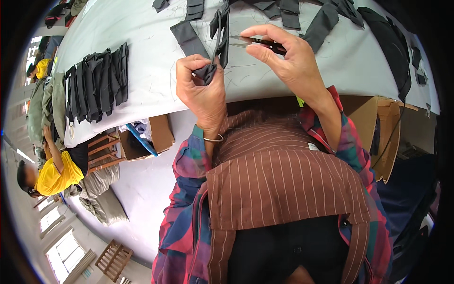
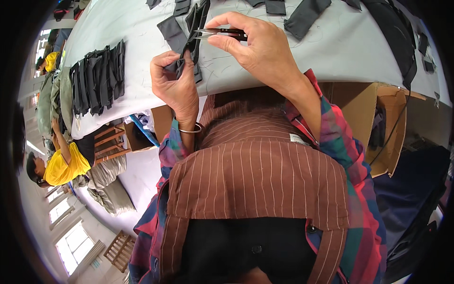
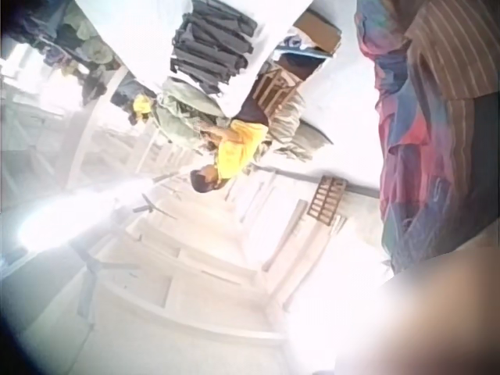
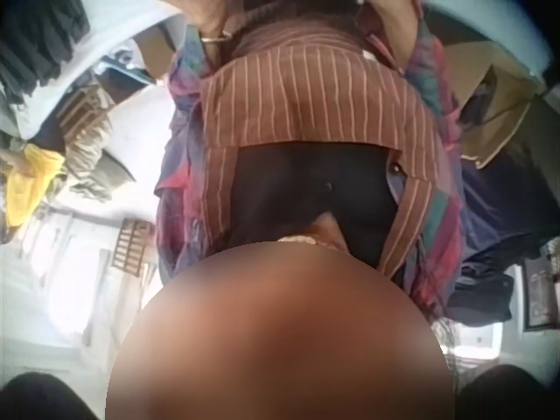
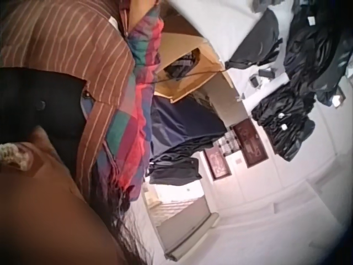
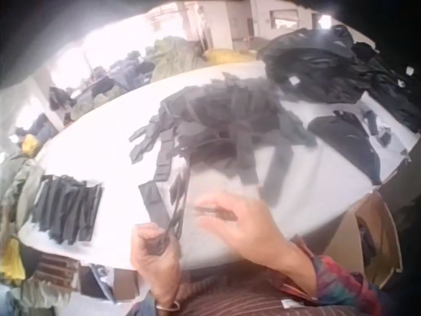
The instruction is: Trimming excess threads from black fabric components using nippers at a workshop table.
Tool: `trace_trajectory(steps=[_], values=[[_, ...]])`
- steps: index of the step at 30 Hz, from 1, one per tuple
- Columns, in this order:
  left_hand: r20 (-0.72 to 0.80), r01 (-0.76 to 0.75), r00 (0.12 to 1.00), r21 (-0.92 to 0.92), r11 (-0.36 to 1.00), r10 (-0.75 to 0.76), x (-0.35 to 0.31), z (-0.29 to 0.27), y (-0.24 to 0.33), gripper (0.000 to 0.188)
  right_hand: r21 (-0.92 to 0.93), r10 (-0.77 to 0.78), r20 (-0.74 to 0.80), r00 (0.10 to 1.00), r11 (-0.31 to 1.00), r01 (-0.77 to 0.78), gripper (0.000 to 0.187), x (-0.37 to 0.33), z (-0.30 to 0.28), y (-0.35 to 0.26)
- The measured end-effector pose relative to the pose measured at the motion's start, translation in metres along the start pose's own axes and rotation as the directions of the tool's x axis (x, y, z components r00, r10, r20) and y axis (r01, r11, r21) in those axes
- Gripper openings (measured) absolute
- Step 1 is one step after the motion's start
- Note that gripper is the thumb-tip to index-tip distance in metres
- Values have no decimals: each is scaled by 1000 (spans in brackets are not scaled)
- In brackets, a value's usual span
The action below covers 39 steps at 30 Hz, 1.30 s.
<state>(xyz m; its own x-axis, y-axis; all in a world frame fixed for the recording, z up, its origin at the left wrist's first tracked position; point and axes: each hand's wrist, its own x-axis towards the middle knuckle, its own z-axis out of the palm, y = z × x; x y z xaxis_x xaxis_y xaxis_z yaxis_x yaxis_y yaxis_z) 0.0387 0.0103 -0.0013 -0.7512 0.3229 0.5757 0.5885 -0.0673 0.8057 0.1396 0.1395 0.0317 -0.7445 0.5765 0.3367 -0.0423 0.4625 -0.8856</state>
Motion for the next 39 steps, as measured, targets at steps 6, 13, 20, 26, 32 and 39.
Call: trace_trajectory(steps=[6, 13, 20, 26, 32, 39], values=[[-21, -42, 999, 31, 999, 43, -3, 1, -9, 30, -52, -128, 4, 992, 990, 128, 18, 0, 9, 5], [6, -63, 998, 35, 997, 63, -9, 0, -10, 33, -184, -197, 12, 980, 963, 196, 15, 0, 17, 10], [16, -30, 999, 48, 998, 29, -12, -4, -15, 33, -328, -146, 4, 989, 934, 139, 13, -2, 10, 4], [72, 99, 992, 8, 995, -100, -16, -5, -11, 26, -265, -149, 52, 988, 951, 157, 12, -6, 15, 8], [86, 71, 994, 25, 997, -73, -16, -7, -16, 26, -417, -180, 194, 964, 875, 247, 27, -9, 13, 8], [218, -39, 976, 101, 994, 16, -20, -14, -19, 28, -184, -38, 361, 932, 977, 111, 32, -13, 8, 26]])
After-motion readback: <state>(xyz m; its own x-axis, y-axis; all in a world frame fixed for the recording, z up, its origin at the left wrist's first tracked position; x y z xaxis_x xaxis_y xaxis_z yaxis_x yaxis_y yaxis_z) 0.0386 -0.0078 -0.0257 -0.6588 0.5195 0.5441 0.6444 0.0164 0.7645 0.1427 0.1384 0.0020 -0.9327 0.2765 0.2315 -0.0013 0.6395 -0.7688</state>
